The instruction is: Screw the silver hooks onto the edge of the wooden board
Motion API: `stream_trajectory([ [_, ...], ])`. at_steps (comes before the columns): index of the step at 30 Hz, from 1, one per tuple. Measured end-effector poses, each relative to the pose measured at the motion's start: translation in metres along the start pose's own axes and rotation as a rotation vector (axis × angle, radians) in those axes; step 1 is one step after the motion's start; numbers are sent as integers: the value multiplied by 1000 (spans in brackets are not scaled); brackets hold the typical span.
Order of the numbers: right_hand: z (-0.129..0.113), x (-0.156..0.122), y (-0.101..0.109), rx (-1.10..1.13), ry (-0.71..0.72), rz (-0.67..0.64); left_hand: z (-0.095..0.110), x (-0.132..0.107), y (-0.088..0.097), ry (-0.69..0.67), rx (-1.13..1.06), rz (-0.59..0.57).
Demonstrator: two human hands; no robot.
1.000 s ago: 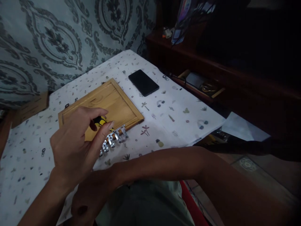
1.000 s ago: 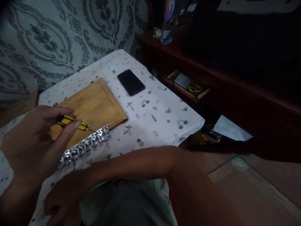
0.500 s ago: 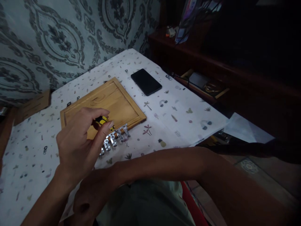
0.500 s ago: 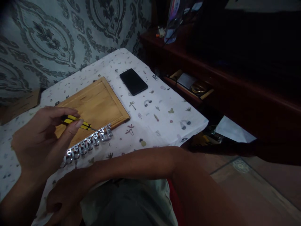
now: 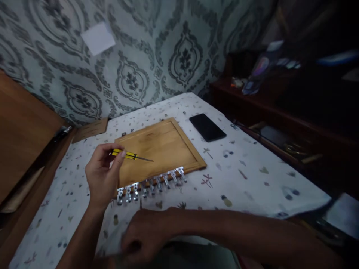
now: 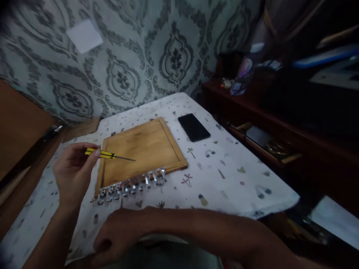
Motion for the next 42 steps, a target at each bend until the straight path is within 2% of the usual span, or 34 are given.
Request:
stream_trajectory([
  [4,5,-5,-1,6,33,41,-50,16,47,102,-76,145],
  [6,3,-11,2,8,37,65,-76,20,63,153,-109,188],
  [9,-10,-30,15,24,62,159,-113,22,74,229,-123,213],
  [12,-29,-66,42,32,20,358,-148,26,73,307,-97,223],
  [16,-41,-142,92,-73,-226,832,-188,35,74,394,-39,306],
  [19,-31,-213,125,-257,-436,1242,-209,35,82,447,63,344],
  [22,-3,-269,145,-549,-837,1420,-222,28,85,490,195,269],
  [25,25,-292,160,-665,-994,1451,-225,21,78,490,287,123],
  [28,48,-297,168,-729,-1145,1402,-222,19,67,437,315,-1],
  [31,64,-296,172,-736,-1277,1342,-219,20,59,381,304,-65],
  [36,72,-292,174,-729,-1388,1269,-224,21,59,373,304,-60],
  [42,63,-290,191,-635,-1357,1278,-230,22,70,417,255,46],
])
Point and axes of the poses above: each hand's wrist, its own x-axis towards the middle knuckle, its own y-axis out of the back of the hand, z = x × y, the point moved 6 cm from there along x, towards the middle knuckle, and after that the axes turned 4 degrees about y, right-handed, at the moved point
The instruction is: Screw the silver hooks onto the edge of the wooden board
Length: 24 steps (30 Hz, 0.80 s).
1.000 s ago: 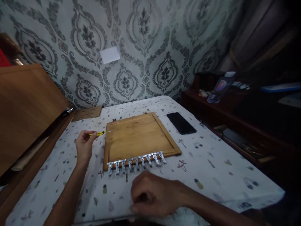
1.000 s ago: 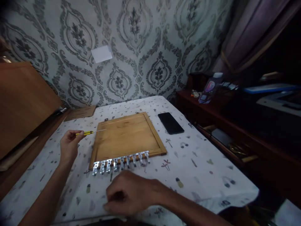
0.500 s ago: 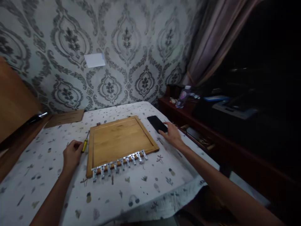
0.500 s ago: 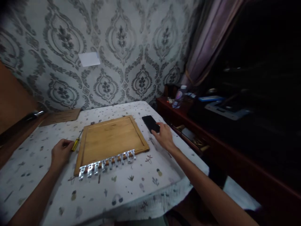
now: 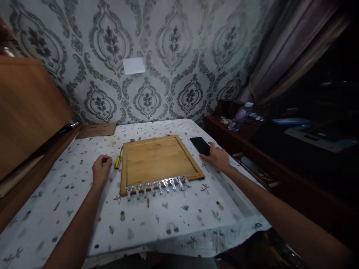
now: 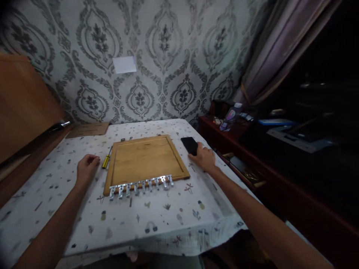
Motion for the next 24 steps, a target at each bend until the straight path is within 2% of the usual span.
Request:
stream_trajectory([
  [3,-3,8,14,136,-83,-6,4,-2,8,24,-64,36],
  [6,-9,6,28,367,-197,-30,17,-9,16,27,-144,54],
  [9,-28,-16,32,690,-226,-141,44,-26,18,4,-247,25],
  [11,-50,-42,31,898,-192,-187,70,-44,10,-23,-342,-50],
  [15,-109,-104,17,1192,-82,-276,129,-87,-22,-17,-619,-290],
  [18,-158,-144,-5,1474,-36,-467,158,-108,-42,98,-812,-420],
  [21,-189,-170,-23,1501,16,-546,163,-111,-46,243,-965,-425],
  [24,-205,-183,-33,1322,141,-481,152,-107,-38,396,-1074,-358],
])
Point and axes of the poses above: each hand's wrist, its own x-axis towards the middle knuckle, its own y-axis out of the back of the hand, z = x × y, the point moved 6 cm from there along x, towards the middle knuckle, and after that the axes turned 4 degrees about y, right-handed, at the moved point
